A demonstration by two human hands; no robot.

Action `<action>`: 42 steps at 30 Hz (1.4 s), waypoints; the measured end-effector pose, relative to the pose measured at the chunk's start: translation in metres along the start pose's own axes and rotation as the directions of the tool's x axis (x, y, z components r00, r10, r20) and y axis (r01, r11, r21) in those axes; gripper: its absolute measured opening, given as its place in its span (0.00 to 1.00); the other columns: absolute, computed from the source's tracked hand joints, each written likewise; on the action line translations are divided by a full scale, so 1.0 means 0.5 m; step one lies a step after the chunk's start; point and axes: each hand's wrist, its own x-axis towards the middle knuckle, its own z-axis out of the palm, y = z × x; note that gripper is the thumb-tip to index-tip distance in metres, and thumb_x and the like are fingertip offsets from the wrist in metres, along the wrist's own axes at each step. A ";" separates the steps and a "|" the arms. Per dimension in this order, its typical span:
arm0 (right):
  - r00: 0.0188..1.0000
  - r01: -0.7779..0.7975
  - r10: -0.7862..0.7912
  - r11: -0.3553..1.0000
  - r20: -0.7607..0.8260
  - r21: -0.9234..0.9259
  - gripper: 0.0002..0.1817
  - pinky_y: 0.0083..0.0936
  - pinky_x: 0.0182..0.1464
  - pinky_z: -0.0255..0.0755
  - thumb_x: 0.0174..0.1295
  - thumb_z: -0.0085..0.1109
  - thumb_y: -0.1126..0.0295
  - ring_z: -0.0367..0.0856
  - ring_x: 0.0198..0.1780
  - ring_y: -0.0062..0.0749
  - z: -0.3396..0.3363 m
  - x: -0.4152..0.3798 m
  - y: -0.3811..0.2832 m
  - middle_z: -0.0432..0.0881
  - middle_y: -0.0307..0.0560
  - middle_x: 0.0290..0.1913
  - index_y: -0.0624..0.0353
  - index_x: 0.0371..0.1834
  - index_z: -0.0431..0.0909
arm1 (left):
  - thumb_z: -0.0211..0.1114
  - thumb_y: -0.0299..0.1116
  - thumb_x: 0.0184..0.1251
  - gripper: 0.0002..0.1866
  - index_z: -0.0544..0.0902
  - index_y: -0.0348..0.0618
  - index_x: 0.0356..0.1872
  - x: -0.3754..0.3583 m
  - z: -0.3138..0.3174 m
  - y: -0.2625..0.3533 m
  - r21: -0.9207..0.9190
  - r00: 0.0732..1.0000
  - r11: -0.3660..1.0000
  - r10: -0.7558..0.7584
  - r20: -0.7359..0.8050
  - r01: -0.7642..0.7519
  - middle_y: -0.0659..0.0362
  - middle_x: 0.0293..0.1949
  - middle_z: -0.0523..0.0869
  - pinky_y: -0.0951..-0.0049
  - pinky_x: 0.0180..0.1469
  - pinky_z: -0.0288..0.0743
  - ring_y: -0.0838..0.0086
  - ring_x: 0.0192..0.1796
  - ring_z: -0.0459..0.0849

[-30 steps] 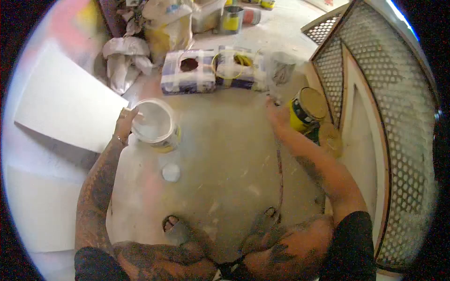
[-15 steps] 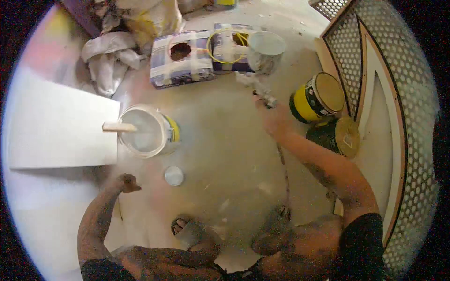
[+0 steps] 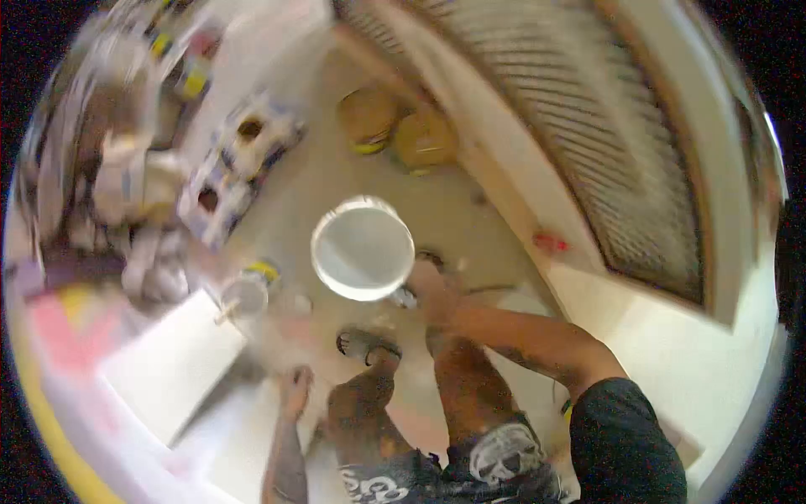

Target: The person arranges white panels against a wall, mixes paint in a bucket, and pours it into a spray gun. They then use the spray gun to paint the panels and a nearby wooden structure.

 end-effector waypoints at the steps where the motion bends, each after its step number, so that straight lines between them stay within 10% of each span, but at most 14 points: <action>1: 0.997 -0.003 0.002 1.000 -0.083 -0.017 0.30 0.36 0.54 0.71 0.49 0.62 0.73 0.77 0.54 0.46 -0.048 -0.017 -0.061 0.75 0.55 0.55 0.51 0.60 0.71 | 0.53 0.43 0.73 0.16 0.79 0.38 0.39 -0.034 -0.020 -0.020 0.091 0.998 0.996 0.010 0.058 -0.015 0.60 0.30 0.79 0.72 0.39 0.69 0.75 0.33 0.74; 4: 0.925 -0.112 0.252 0.896 -0.285 0.429 0.26 0.28 0.48 0.72 0.53 0.62 0.75 0.79 0.48 0.32 -0.226 -0.103 -0.248 0.80 0.48 0.47 0.57 0.58 0.72 | 0.54 0.43 0.72 0.17 0.77 0.36 0.40 -0.133 -0.053 0.039 0.192 0.991 0.981 -0.053 0.124 0.029 0.56 0.33 0.83 0.72 0.38 0.76 0.72 0.35 0.81; 13: 0.210 -0.149 0.568 0.823 -0.796 0.548 0.23 0.22 0.51 0.73 0.60 0.58 0.79 0.80 0.47 0.23 -0.345 -0.493 -0.725 0.84 0.44 0.45 0.58 0.61 0.73 | 0.57 0.42 0.69 0.13 0.75 0.42 0.35 -0.179 -0.254 0.271 0.370 0.979 0.928 -0.024 0.203 -0.054 0.56 0.27 0.81 0.67 0.21 0.74 0.68 0.23 0.79; 18: -0.263 0.044 0.607 0.784 -0.750 0.619 0.21 0.23 0.53 0.72 0.62 0.57 0.76 0.80 0.49 0.23 -0.309 -0.702 -0.960 0.85 0.42 0.45 0.57 0.60 0.75 | 0.58 0.43 0.68 0.13 0.74 0.42 0.35 -0.211 -0.205 0.508 0.831 0.913 0.378 0.158 0.375 -0.407 0.58 0.25 0.79 0.70 0.20 0.70 0.71 0.21 0.75; 23: -0.629 0.053 0.503 0.788 -0.593 0.613 0.19 0.18 0.39 0.72 0.62 0.58 0.71 0.78 0.36 0.17 -0.312 -0.899 -1.122 0.85 0.42 0.43 0.57 0.57 0.77 | 0.58 0.44 0.68 0.14 0.74 0.42 0.34 -0.253 0.028 0.593 0.697 0.697 -0.284 0.120 0.707 -0.658 0.60 0.24 0.78 0.73 0.19 0.66 0.74 0.19 0.71; 26: -0.727 -0.021 0.283 0.901 -0.626 0.433 0.20 0.15 0.29 0.67 0.62 0.59 0.66 0.73 0.27 0.13 -0.277 -1.197 -1.230 0.85 0.46 0.41 0.60 0.57 0.76 | 0.68 0.50 0.57 0.34 0.72 0.35 0.58 -0.413 0.383 0.366 0.536 0.536 -0.026 -0.091 0.839 -0.844 0.56 0.30 0.80 0.65 0.33 0.75 0.65 0.28 0.77; 27: -0.769 -0.013 0.247 0.916 -0.589 0.400 0.22 0.14 0.26 0.65 0.63 0.58 0.65 0.71 0.24 0.13 -0.284 -1.264 -1.250 0.85 0.47 0.40 0.61 0.59 0.73 | 0.69 0.49 0.57 0.41 0.65 0.33 0.65 -0.564 0.514 0.270 0.264 0.289 -0.387 -0.007 0.957 -0.884 0.48 0.48 0.80 0.62 0.54 0.73 0.59 0.50 0.78; 28: -0.800 -0.006 0.222 0.926 -0.557 0.377 0.24 0.13 0.23 0.64 0.64 0.57 0.65 0.69 0.21 0.13 -0.319 -1.291 -1.279 0.84 0.48 0.40 0.62 0.62 0.69 | 0.72 0.51 0.53 0.44 0.65 0.31 0.64 -0.721 0.612 0.224 0.188 0.234 -0.260 -0.158 0.959 -0.947 0.42 0.64 0.69 0.60 0.67 0.61 0.54 0.66 0.66; 29: -0.819 -0.035 0.170 0.939 -0.549 0.342 0.24 0.14 0.21 0.64 0.63 0.58 0.64 0.70 0.21 0.16 -0.355 -1.320 -1.306 0.83 0.50 0.40 0.62 0.59 0.69 | 0.74 0.53 0.49 0.49 0.62 0.30 0.65 -0.758 0.690 0.148 0.012 -0.009 0.064 -0.319 0.948 -0.998 0.39 0.66 0.65 0.58 0.68 0.60 0.53 0.67 0.65; 33: -0.860 -0.170 0.030 0.925 -0.510 0.340 0.20 0.18 0.18 0.65 0.66 0.55 0.63 0.73 0.21 0.20 -0.486 -1.470 -1.451 0.82 0.52 0.41 0.64 0.54 0.70 | 0.64 0.56 0.57 0.37 0.68 0.46 0.64 -1.162 0.824 -0.050 -0.661 -0.460 -0.190 -0.580 0.672 -0.726 0.43 0.53 0.79 0.55 0.59 0.70 0.50 0.57 0.77; 35: -0.789 -0.389 -0.199 0.894 -0.582 0.221 0.17 0.14 0.23 0.63 0.67 0.54 0.66 0.67 0.22 0.17 -0.555 -1.527 -1.538 0.81 0.48 0.39 0.67 0.53 0.72 | 0.63 0.52 0.58 0.30 0.72 0.47 0.59 -1.207 0.880 -0.163 -0.515 -0.269 -0.182 -0.683 0.679 -0.837 0.45 0.48 0.82 0.55 0.55 0.73 0.52 0.52 0.80; 37: -0.598 -0.797 -0.422 0.222 -0.681 0.562 0.20 0.11 0.25 0.62 0.68 0.52 0.65 0.66 0.25 0.16 -0.567 -1.672 -1.639 0.81 0.47 0.42 0.65 0.59 0.70 | 0.61 0.48 0.60 0.20 0.79 0.50 0.49 -1.172 0.959 -0.267 -0.384 -0.096 -0.233 -0.736 0.671 -0.893 0.48 0.39 0.85 0.54 0.48 0.76 0.54 0.45 0.84; 40: -0.622 -0.769 -0.480 0.230 -0.618 0.596 0.22 0.10 0.26 0.60 0.68 0.53 0.64 0.66 0.27 0.15 -0.683 -1.762 -1.788 0.81 0.47 0.47 0.62 0.62 0.68 | 0.58 0.44 0.62 0.12 0.84 0.53 0.41 -1.030 1.092 -0.365 -0.433 -0.196 -0.310 -0.575 0.794 -0.847 0.49 0.33 0.86 0.56 0.42 0.78 0.54 0.39 0.85; 42: -0.635 -0.747 -0.211 0.414 -0.744 0.520 0.23 0.23 0.31 0.71 0.62 0.58 0.56 0.77 0.31 0.31 -0.754 -1.856 -1.895 0.84 0.49 0.44 0.57 0.56 0.74 | 0.56 0.46 0.63 0.16 0.84 0.49 0.42 -1.089 1.155 -0.329 -0.262 -0.020 -0.426 -0.495 0.869 -0.866 0.49 0.31 0.85 0.55 0.37 0.78 0.51 0.33 0.84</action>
